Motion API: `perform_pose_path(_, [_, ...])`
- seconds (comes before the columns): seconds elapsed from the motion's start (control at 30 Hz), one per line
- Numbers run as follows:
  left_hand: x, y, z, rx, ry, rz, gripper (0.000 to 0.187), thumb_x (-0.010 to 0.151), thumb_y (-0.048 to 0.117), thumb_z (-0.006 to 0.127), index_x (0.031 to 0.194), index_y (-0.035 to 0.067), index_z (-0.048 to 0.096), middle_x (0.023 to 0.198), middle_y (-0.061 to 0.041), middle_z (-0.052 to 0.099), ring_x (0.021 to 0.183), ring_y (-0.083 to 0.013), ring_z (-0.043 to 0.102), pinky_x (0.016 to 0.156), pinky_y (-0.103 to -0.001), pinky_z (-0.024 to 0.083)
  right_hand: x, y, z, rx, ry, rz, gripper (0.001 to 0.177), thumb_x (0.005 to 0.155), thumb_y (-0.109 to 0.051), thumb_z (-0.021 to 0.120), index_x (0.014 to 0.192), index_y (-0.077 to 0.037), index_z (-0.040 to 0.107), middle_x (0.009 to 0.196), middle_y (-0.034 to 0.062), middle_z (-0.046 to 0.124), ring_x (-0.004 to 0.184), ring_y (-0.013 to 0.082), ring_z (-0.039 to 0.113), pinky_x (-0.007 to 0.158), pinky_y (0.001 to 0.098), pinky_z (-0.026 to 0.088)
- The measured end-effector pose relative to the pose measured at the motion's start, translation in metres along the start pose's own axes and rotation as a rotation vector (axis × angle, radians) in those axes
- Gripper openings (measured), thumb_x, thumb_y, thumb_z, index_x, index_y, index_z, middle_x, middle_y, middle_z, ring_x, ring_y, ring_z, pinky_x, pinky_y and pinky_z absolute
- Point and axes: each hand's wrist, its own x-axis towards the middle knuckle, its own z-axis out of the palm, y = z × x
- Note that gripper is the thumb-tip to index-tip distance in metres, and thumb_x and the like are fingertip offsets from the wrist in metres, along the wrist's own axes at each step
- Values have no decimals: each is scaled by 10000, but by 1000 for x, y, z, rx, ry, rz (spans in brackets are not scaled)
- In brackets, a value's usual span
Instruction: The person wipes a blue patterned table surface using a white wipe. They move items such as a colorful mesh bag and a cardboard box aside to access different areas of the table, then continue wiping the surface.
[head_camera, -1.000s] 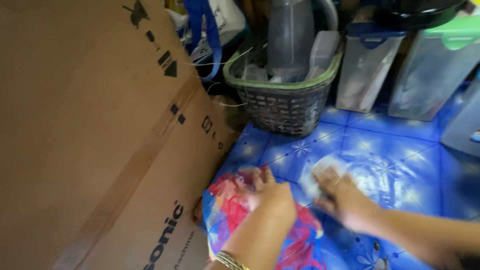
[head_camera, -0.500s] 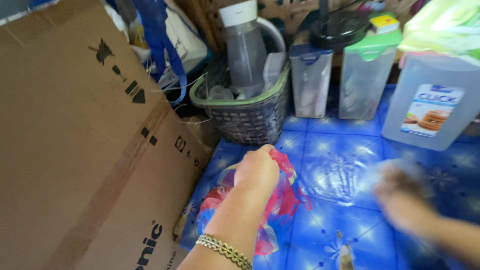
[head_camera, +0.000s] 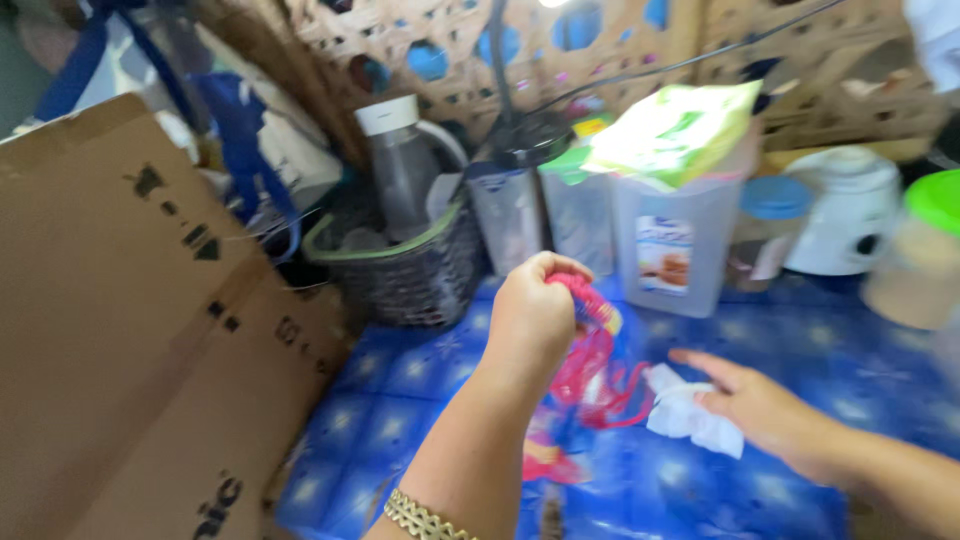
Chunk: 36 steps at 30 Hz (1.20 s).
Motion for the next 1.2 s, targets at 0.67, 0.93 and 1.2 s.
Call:
perform_pose_path(0.67, [-61,-16,307,-516,-730,-416,349,977,74,504,1275,86,686,1125,-65,747,888,-167,719,773,-296,564,-169,32,-303,-363,476,111,347,1009,-75,642,1303,-207,770,949,298,712,716,208,495,689,340,404])
perform_pose_path(0.93, [-66,-163,260,394,-948,-221,379,752,104,736,1130,82,755,1072,-138,735,899,-228,650,787,-374,516,-103,26,-242,-418,296,-95,413,894,-41,624,1234,-188,804,1082,33,827,945,147,673,868,295,531])
perform_pose_path(1.2, [-89,-146,191,76,-809,-472,606,894,254,707,1493,288,620,1315,-75,651,1136,-174,568,930,-365,435,-14,-22,-169,-343,320,-164,366,893,-36,602,1218,-124,746,1019,80,774,876,170,685,766,338,550])
